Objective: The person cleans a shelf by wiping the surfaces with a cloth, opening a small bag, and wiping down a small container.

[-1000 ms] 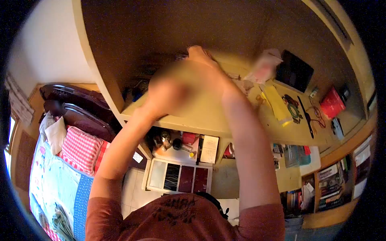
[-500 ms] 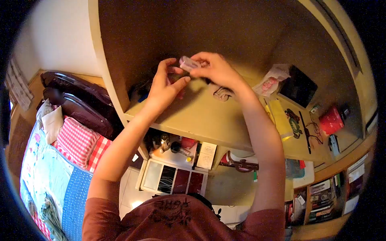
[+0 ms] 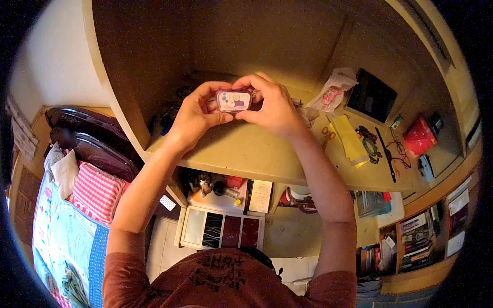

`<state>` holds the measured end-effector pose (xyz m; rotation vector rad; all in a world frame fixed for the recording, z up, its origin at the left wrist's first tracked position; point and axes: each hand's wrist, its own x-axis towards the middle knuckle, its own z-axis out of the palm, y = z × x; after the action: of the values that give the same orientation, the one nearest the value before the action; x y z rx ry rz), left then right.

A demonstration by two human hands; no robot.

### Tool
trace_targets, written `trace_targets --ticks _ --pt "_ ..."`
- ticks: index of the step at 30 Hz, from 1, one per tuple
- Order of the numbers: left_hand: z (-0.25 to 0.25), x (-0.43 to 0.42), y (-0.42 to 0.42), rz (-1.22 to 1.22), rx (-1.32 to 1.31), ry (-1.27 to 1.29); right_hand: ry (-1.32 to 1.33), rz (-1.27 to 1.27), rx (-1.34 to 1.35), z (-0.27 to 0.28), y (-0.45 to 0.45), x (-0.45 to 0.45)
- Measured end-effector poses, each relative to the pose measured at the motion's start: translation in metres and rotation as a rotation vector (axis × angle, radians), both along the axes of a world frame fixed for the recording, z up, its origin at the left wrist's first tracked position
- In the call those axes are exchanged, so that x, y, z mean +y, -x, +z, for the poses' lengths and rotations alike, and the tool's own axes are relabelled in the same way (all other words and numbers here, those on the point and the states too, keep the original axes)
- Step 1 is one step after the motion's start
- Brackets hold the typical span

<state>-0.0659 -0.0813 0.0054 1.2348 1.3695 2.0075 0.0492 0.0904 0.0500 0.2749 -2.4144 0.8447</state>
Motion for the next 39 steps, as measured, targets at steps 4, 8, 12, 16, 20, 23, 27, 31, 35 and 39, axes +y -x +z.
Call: trace_targets --ticks 4,8,12,16,20,23,27,31,35,39 --pt "0.001 -0.001 0.002 -0.064 -0.084 -0.042 -0.081 -0.042 0.135 0.000 0.000 -0.009" --pt "-0.004 0.001 0.006 0.046 0.029 -0.082 -0.130 -0.016 0.254 0.000 -0.001 -0.015" --pt "0.000 -0.002 -0.001 0.147 0.129 -0.066 -0.076 -0.003 0.267 -0.004 0.001 -0.011" --pt "-0.005 0.003 0.002 0.132 0.129 -0.137 -0.051 -0.045 0.323 -0.006 -0.001 -0.014" --pt "-0.008 0.006 0.005 0.124 0.123 -0.193 -0.198 -0.078 0.422 -0.003 -0.004 -0.018" --pt "-0.007 0.007 0.002 0.151 0.122 -0.207 -0.267 -0.066 0.498 -0.004 -0.002 -0.018" --pt "-0.008 0.008 0.001 0.150 0.128 -0.189 -0.305 -0.054 0.532 -0.006 -0.001 -0.017" --pt "-0.010 0.007 0.003 0.165 0.170 -0.169 -0.355 -0.056 0.559 -0.006 -0.001 -0.017" --pt "-0.013 0.009 0.004 0.247 0.250 -0.186 -0.319 -0.068 0.498 -0.011 -0.003 -0.020" --pt "-0.008 0.002 0.000 0.332 0.376 0.061 -0.187 -0.007 0.428 -0.017 0.003 -0.018"
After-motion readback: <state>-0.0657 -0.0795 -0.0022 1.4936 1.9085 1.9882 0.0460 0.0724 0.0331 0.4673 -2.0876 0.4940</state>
